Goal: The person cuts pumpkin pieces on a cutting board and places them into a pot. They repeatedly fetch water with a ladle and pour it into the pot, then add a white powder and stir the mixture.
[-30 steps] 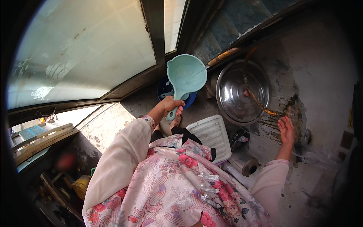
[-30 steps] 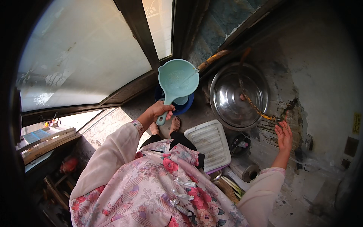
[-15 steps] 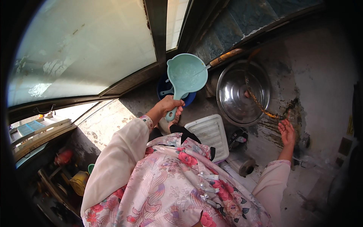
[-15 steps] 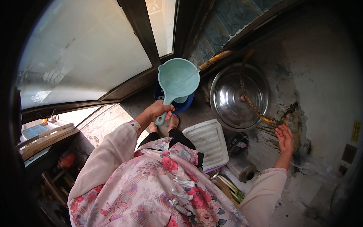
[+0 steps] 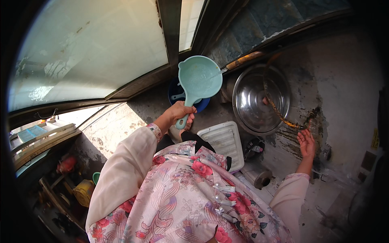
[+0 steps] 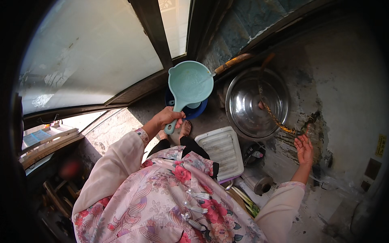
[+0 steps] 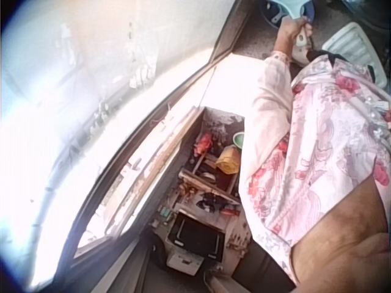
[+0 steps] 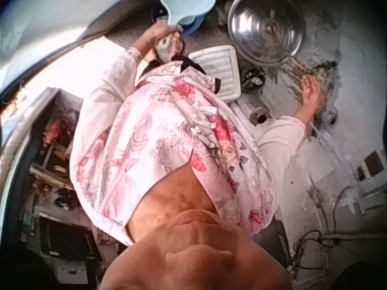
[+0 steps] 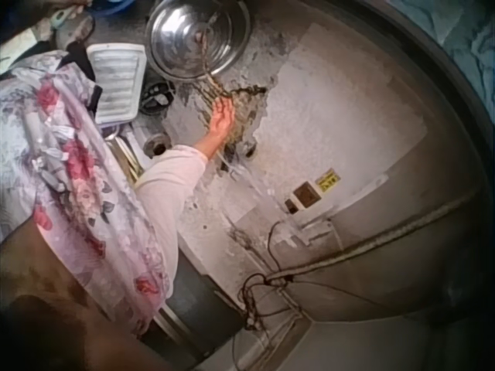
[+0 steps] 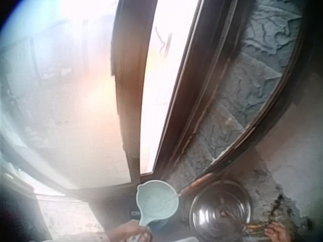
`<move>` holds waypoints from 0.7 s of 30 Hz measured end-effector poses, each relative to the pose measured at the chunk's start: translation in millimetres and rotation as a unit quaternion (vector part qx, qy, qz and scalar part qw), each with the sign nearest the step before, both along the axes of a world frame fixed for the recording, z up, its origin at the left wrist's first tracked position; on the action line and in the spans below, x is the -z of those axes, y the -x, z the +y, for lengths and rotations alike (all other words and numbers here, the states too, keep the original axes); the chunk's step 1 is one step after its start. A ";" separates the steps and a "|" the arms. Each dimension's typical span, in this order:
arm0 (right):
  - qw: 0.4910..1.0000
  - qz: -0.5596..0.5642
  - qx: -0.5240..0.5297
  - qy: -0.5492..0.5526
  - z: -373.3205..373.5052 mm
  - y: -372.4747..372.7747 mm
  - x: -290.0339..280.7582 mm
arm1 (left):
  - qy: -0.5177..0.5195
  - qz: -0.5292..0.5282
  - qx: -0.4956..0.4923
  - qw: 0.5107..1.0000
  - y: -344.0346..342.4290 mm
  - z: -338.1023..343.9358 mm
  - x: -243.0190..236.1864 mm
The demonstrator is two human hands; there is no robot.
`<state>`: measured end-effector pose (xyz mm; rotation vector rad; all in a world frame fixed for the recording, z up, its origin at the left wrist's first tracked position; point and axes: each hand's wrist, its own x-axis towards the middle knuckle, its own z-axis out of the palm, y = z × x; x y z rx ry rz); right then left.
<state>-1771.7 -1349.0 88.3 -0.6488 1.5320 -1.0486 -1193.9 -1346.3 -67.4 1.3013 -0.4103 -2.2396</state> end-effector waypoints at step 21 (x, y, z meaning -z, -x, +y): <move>0.988 0.064 0.143 -0.017 5.2 -6.3 33.2 | -0.007 0.007 -0.007 1.000 -2.7 3.1 -1.1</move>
